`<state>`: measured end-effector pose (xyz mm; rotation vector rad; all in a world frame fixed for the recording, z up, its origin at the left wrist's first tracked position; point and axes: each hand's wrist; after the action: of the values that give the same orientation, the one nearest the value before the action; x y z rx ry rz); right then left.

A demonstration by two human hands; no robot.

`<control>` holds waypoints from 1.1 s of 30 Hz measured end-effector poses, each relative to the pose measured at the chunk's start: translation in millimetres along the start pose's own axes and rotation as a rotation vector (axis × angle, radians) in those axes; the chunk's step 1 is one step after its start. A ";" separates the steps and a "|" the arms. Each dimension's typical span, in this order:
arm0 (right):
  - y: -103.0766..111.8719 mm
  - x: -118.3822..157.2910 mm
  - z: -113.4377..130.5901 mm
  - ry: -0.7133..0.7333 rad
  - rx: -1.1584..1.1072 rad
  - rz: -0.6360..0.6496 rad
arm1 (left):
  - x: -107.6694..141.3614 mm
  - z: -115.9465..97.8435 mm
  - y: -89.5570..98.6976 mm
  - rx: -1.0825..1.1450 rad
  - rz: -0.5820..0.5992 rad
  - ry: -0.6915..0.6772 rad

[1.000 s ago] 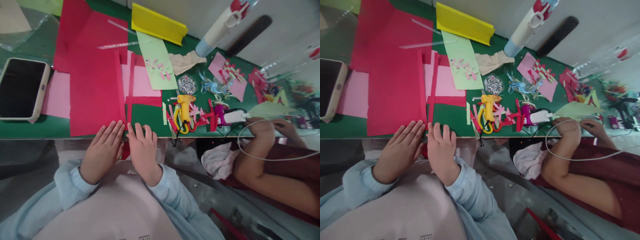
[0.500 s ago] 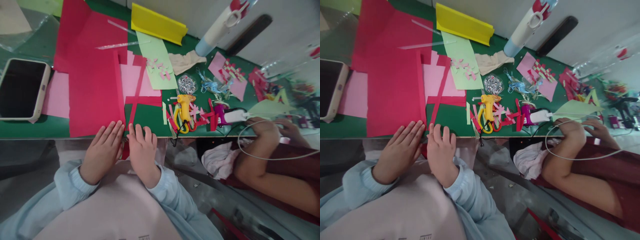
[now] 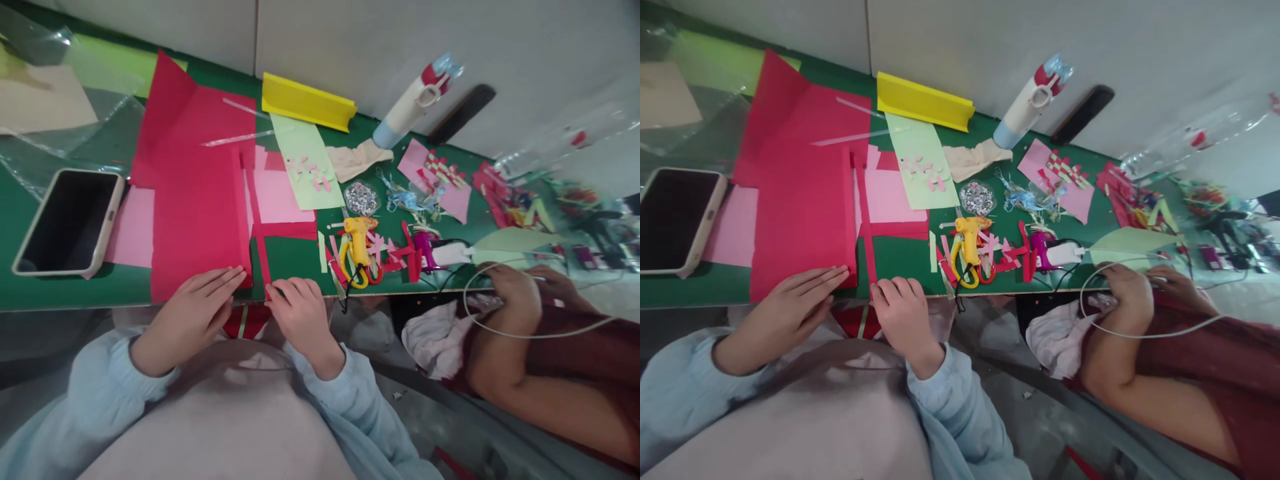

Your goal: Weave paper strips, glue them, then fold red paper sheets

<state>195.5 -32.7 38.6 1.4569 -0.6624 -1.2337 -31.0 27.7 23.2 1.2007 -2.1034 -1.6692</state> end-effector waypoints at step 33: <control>35.0 -65.3 -66.8 -0.457 -0.688 0.046 | -63.2 -45.7 -9.2 0.592 0.229 0.120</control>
<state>244.5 39.7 86.6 0.5936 -0.4858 -1.5733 41.8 38.1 50.7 1.0972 -2.6255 -0.8764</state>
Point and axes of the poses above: each hand's wrist, its own x-axis away from the middle knuckle, its own y-axis out of the back of the hand, z = x × y, and after that the axes turned 9 degrees about -z, right-handed
